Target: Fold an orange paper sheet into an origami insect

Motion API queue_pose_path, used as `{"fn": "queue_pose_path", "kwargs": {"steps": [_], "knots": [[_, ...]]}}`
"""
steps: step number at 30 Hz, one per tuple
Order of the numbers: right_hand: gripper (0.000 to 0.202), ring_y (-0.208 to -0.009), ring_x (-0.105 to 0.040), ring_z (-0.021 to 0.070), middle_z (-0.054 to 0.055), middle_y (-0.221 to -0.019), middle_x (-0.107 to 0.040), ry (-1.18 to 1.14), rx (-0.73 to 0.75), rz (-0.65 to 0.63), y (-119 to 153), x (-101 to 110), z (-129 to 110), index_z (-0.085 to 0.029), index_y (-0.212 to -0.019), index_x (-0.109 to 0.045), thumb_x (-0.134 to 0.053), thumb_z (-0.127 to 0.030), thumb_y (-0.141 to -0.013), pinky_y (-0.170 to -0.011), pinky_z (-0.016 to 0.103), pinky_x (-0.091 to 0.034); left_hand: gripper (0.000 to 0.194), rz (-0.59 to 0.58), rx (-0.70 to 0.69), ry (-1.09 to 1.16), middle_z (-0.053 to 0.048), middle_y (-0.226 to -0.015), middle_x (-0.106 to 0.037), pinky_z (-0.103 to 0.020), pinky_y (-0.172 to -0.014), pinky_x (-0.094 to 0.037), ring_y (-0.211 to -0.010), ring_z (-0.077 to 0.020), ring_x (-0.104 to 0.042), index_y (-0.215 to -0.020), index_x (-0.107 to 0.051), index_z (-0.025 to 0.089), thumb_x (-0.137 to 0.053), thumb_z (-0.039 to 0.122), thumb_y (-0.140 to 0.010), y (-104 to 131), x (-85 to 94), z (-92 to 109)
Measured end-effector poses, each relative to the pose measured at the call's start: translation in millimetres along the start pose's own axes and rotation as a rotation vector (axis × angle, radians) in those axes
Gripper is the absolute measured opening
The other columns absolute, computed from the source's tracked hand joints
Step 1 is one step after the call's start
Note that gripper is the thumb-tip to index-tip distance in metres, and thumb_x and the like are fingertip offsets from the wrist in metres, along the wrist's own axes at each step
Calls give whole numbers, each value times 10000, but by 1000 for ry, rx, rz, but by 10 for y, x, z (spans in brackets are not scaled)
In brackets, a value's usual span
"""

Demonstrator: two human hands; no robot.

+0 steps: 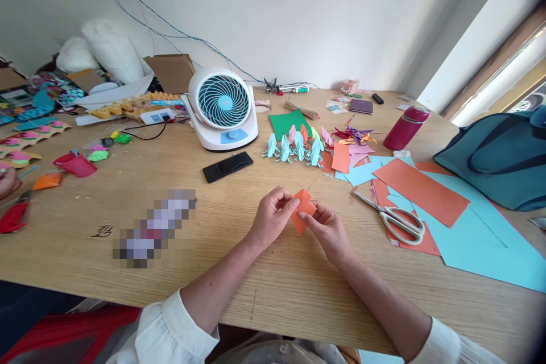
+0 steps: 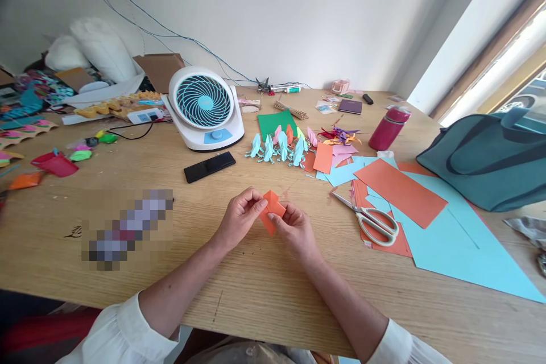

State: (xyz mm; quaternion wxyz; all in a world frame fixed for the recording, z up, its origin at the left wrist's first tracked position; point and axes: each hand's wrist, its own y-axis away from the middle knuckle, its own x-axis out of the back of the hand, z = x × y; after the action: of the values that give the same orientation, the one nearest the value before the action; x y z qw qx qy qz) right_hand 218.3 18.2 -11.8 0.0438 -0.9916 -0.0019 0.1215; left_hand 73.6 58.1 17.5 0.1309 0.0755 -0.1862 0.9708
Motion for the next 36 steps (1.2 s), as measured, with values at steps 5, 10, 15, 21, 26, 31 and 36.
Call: {"fn": "queue_pose_path", "kwargs": {"steps": [5,10,15,21,26,31,36], "knots": [[340,-601,-440,114,-27,-646,-542,-8,4,27,1,13,12,-198,-698,-584,-798,-461,-722,-565,240,-387,172,-15,31,34,5,-753,-561,-226,-634,-411,-657,-108,-510,-781,-591,159,-598,301,-879,10,-33,-12],[364,-617,-440,120,-14,-653,-533,12,15,42,1,27,9,-194,-703,-583,-782,-496,-734,-568,242,-388,126,-32,10,-58,0,-774,-556,-229,-628,-405,-677,-116,-504,-771,-631,164,-702,267,-789,12,-41,-36],[337,-646,-463,125,-5,-693,-561,29,15,6,2,19,-8,-185,-744,-628,-782,-485,-739,-589,246,-403,218,-68,38,-14,13,-715,-516,-238,-638,-395,-666,-116,-480,-672,-555,160,-675,276,-812,3,-26,-48],[342,-616,-437,121,-14,-667,-538,49,32,-1,-1,8,-9,-191,-736,-617,-766,-497,-750,-564,246,-392,231,-77,92,34,14,-720,-521,-231,-640,-396,-679,-119,-488,-700,-567,159,-662,330,-824,30,-63,-40],[395,-603,-418,124,-20,-633,-498,69,62,3,-8,-12,-23,-197,-672,-572,-792,-525,-702,-542,246,-374,262,-8,35,-11,20,-704,-498,-229,-638,-394,-663,-113,-480,-658,-550,165,-684,321,-820,47,-53,-30],[395,-602,-400,122,-23,-630,-471,82,67,-13,2,-25,-41,-199,-660,-565,-787,-522,-709,-536,243,-363,303,-7,-12,-26,18,-667,-489,-230,-614,-387,-641,-113,-480,-616,-553,167,-640,310,-869,40,-3,-1],[395,-592,-403,123,-13,-643,-494,88,51,-31,9,-34,-32,-198,-689,-570,-750,-546,-738,-528,247,-359,311,49,-169,-209,-24,-720,-569,-253,-671,-427,-697,-140,-549,-655,-627,172,-558,292,-933,59,22,47]]}}
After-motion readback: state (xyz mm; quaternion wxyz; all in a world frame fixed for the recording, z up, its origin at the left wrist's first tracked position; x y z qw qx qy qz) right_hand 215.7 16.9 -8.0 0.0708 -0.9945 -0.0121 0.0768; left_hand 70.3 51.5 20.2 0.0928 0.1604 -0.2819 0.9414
